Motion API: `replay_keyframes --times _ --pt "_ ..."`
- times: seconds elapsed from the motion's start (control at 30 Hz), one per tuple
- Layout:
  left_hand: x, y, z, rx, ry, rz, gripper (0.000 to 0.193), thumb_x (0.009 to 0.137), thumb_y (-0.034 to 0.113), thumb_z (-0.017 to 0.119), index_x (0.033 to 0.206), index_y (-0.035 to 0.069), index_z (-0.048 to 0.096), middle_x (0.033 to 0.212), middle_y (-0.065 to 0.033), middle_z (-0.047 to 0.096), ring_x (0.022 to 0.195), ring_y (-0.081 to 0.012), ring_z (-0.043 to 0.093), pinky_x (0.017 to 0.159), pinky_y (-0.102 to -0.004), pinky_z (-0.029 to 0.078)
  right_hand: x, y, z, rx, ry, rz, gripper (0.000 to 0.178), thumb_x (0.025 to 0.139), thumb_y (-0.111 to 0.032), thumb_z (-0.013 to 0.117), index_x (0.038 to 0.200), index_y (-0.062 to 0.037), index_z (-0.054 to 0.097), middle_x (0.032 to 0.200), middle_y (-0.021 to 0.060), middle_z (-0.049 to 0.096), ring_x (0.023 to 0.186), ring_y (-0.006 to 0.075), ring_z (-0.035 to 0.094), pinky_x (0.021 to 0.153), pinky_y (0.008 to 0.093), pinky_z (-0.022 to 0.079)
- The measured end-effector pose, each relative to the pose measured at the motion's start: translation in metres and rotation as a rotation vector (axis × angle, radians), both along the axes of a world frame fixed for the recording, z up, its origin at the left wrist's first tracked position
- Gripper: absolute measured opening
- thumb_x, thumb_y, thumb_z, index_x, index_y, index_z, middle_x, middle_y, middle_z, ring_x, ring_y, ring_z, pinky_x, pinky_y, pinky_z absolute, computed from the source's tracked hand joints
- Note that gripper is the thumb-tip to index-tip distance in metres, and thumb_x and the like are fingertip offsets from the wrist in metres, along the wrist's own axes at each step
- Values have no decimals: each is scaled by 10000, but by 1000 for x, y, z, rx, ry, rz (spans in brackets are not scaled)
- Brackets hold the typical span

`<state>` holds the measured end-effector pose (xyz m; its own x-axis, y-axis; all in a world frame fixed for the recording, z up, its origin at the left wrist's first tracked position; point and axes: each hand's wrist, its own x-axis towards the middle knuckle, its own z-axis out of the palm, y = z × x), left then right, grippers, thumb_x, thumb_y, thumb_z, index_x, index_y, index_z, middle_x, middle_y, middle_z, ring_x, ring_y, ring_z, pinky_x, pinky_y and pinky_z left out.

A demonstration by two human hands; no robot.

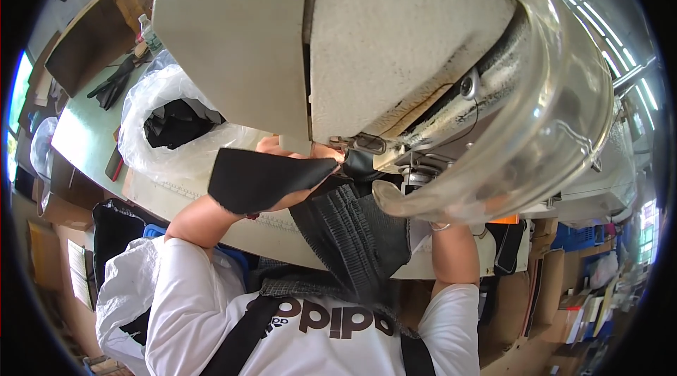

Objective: Stitching pieces of a shoe upper using an industrial sewing machine.

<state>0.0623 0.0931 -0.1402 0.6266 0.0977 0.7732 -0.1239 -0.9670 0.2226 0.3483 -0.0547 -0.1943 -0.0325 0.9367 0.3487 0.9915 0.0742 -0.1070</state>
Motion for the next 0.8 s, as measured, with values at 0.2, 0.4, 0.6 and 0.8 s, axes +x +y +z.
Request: replay_keyframes --times 0.2,0.4,0.6,0.8 --pt "-7 -1 4 -92 208 -32 294 802 48 798 1082 127 755 1034 -49 761 969 -246 765 728 -372 576 -3 -3 7 -20 -302 -40 416 1071 -296 425 1382 -29 499 1291 113 567 1176 224 582 1086 409 470" --pt "-3 -1 -7 62 105 -126 344 783 70 758 1120 139 775 1127 -48 766 1017 -252 762 781 -328 614 -17 0 -26 -82 -587 -145 416 1081 -299 426 1385 -26 507 1313 119 592 1221 225 595 1119 413 468" --pt "1 4 -12 70 27 -166 281 834 113 770 1114 87 762 1100 -49 766 998 -217 754 796 -317 628 -18 -3 -38 -37 297 41 368 984 -321 528 1225 -44 552 1139 125 609 1069 254 612 982 428 488" --pt "4 10 -9 81 23 -169 190 843 104 802 1030 76 780 996 -54 779 907 -226 763 758 -369 622 -46 5 6 364 214 126 213 902 -227 636 1044 -69 628 939 102 643 854 274 641 789 423 506"
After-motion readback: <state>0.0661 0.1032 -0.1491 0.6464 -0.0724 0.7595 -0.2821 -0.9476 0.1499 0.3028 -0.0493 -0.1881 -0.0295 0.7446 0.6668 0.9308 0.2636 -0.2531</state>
